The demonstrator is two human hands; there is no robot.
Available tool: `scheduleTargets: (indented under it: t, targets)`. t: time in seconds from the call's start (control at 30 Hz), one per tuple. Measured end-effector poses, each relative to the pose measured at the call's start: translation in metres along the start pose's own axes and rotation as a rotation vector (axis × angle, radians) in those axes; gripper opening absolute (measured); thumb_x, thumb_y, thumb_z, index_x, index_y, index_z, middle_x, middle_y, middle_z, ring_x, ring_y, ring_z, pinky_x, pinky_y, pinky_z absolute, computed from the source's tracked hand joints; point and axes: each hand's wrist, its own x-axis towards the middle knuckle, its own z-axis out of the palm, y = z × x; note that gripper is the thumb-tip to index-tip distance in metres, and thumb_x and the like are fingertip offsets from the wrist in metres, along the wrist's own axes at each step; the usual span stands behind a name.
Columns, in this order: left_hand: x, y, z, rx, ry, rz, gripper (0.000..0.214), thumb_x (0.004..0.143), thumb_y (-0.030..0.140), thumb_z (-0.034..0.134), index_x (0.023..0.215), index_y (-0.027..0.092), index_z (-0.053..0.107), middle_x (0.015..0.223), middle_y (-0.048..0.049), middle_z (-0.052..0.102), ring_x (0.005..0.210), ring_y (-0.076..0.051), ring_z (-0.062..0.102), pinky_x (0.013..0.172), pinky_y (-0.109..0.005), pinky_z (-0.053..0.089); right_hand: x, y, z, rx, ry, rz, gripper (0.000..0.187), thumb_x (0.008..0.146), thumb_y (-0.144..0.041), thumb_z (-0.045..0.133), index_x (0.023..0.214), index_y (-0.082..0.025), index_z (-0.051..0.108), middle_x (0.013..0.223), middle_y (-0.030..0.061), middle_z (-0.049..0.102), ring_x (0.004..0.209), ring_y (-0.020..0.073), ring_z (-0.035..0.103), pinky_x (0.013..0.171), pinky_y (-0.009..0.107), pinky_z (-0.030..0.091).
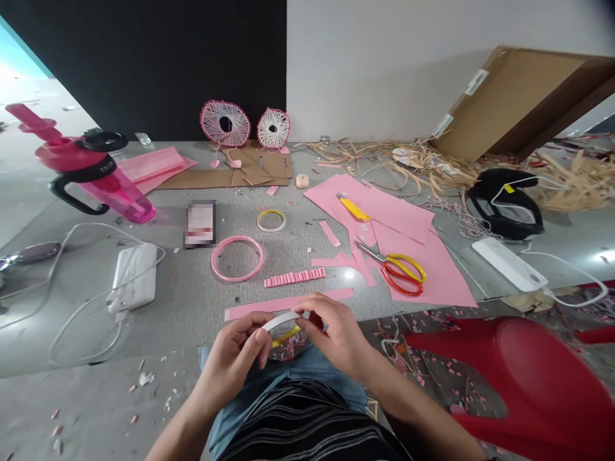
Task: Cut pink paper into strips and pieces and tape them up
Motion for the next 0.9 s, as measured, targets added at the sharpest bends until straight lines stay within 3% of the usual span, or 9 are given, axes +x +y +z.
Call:
scheduleTargets:
  t: [0.17, 0.3, 0.4, 0.5, 0.6, 0.7, 0.8, 0.9]
  targets:
    - [0.002, -0.011, 0.000, -0.009, 0.041, 0.077, 0.027, 0.089, 0.039, 0.065, 0.102, 0.016, 0.065, 0.075, -0.0025, 0.067, 0.065, -0.012, 0.061, 0.065, -0.024, 0.051, -0.011, 0.014, 0.005, 0.237, 0.059, 0.234, 0.010, 0.094, -0.028, 0.060, 0.097, -0.020, 0.063, 0.074, 0.0003, 0.066, 0.060, 0.0132, 0.063, 0.057, 0.025, 0.050]
    - [0.001, -0.012, 0.007, 0.090, 0.153, 0.064, 0.020, 0.087, 0.035, 0.066, 0.094, 0.016, 0.066, 0.071, -0.0016, 0.067, 0.065, -0.013, 0.063, 0.064, -0.023, 0.052, -0.024, 0.021, 0.009, 0.407, 0.033, 0.364, 0.014, 0.094, -0.034, 0.060, 0.096, -0.020, 0.060, 0.066, -0.0012, 0.064, 0.060, 0.0151, 0.067, 0.056, 0.025, 0.052]
    - [-0.002, -0.008, 0.014, 0.212, 0.179, 0.056, 0.015, 0.085, 0.030, 0.064, 0.090, 0.017, 0.069, 0.068, -0.0008, 0.068, 0.061, -0.012, 0.062, 0.060, -0.022, 0.050, -0.030, 0.020, 0.007, 0.299, 0.008, 0.313, 0.017, 0.093, -0.034, 0.060, 0.102, -0.019, 0.061, 0.081, 0.0039, 0.069, 0.064, 0.0151, 0.066, 0.059, 0.027, 0.053]
    - [-0.008, -0.002, 0.023, 0.364, 0.130, 0.083, 0.014, 0.082, 0.025, 0.063, 0.090, 0.019, 0.073, 0.069, -0.0001, 0.070, 0.061, -0.012, 0.063, 0.061, -0.022, 0.050, -0.035, 0.013, 0.001, 0.121, -0.005, 0.139, 0.020, 0.093, -0.031, 0.061, 0.110, -0.020, 0.064, 0.106, 0.0095, 0.069, 0.073, 0.0150, 0.064, 0.068, 0.030, 0.054]
    - [-0.017, 0.001, 0.033, 0.416, 0.155, 0.120, 0.015, 0.080, 0.025, 0.064, 0.089, 0.019, 0.073, 0.073, -0.0007, 0.072, 0.064, -0.013, 0.064, 0.062, -0.022, 0.050, -0.042, 0.005, -0.004, 0.125, -0.017, 0.087, 0.012, 0.095, -0.029, 0.058, 0.099, -0.021, 0.066, 0.092, 0.0055, 0.070, 0.074, 0.0156, 0.064, 0.069, 0.029, 0.052]
    - [-0.031, -0.001, 0.041, 0.369, 0.229, 0.138, 0.014, 0.081, 0.029, 0.064, 0.086, 0.018, 0.072, 0.071, -0.0008, 0.071, 0.066, -0.014, 0.065, 0.064, -0.022, 0.051, -0.057, 0.001, -0.006, 0.274, 0.005, 0.193, 0.011, 0.094, -0.031, 0.059, 0.095, -0.021, 0.063, 0.074, 0.0009, 0.066, 0.066, 0.0150, 0.064, 0.062, 0.026, 0.050]
    - [-0.047, -0.004, 0.050, 0.279, 0.281, 0.142, 0.016, 0.083, 0.032, 0.064, 0.083, 0.018, 0.070, 0.068, -0.0006, 0.069, 0.064, -0.013, 0.064, 0.064, -0.022, 0.051, -0.077, 0.000, -0.005, 0.445, -0.033, 0.260, 0.016, 0.094, -0.036, 0.059, 0.098, -0.020, 0.060, 0.072, 0.0005, 0.067, 0.065, 0.0157, 0.068, 0.063, 0.027, 0.053]
    - [-0.064, -0.007, 0.063, 0.233, 0.271, 0.131, 0.018, 0.081, 0.034, 0.066, 0.081, 0.017, 0.070, 0.060, 0.0005, 0.066, 0.055, -0.012, 0.060, 0.055, -0.021, 0.048, -0.098, -0.004, -0.006, 0.463, -0.069, 0.247, 0.019, 0.096, -0.039, 0.057, 0.100, -0.020, 0.059, 0.079, 0.0028, 0.069, 0.068, 0.0158, 0.069, 0.065, 0.027, 0.054]
